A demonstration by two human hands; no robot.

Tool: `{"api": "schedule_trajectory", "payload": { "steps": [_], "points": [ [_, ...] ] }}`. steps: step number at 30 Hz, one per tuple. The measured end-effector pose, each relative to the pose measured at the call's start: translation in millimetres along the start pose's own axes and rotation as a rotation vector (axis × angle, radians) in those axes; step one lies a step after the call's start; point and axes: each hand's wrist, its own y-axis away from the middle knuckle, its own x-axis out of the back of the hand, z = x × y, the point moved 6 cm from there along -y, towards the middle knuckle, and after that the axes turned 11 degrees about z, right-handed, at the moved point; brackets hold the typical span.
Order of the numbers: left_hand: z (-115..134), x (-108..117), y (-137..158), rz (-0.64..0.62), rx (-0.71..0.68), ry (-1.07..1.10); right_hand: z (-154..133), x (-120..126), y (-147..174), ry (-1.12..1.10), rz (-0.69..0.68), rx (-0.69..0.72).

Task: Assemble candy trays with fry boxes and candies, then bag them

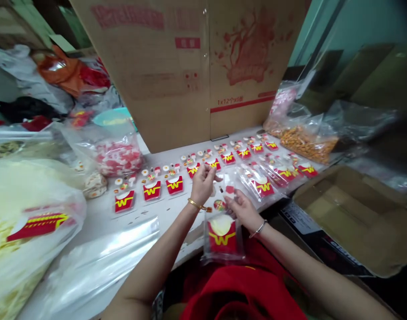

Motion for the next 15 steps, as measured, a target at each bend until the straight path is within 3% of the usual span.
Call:
{"api": "schedule_trajectory", "payload": {
  "steps": [3, 5, 8, 11, 15],
  "points": [
    [-2.0, -31.2, -3.3, 0.184, 0.035, 0.129, -30.8, 64.5, -41.6, 0.305, 0.172, 0.177],
    [-25.4, -61.3, 2.0, 0.215, 0.240, 0.191, -46.6, 109.6, -77.5, 0.433, 0.225, 0.221],
    [-69.2, -116.7, 24.1, 0.127, 0.593, 0.251, -53.8, 158.7, -123.5, 0.590, 0.216, 0.225],
    [-89.0, -158.3, 39.5, 0.083, 0.635, 0.384, -40.1, 177.1, -150.8, 0.771, 0.158, 0.171],
    [-95.4, -180.8, 42.8, 0.102, 0.629, 0.481, -15.9, 170.5, -168.1, 0.961, 0.057, 0.100]
  ]
}}
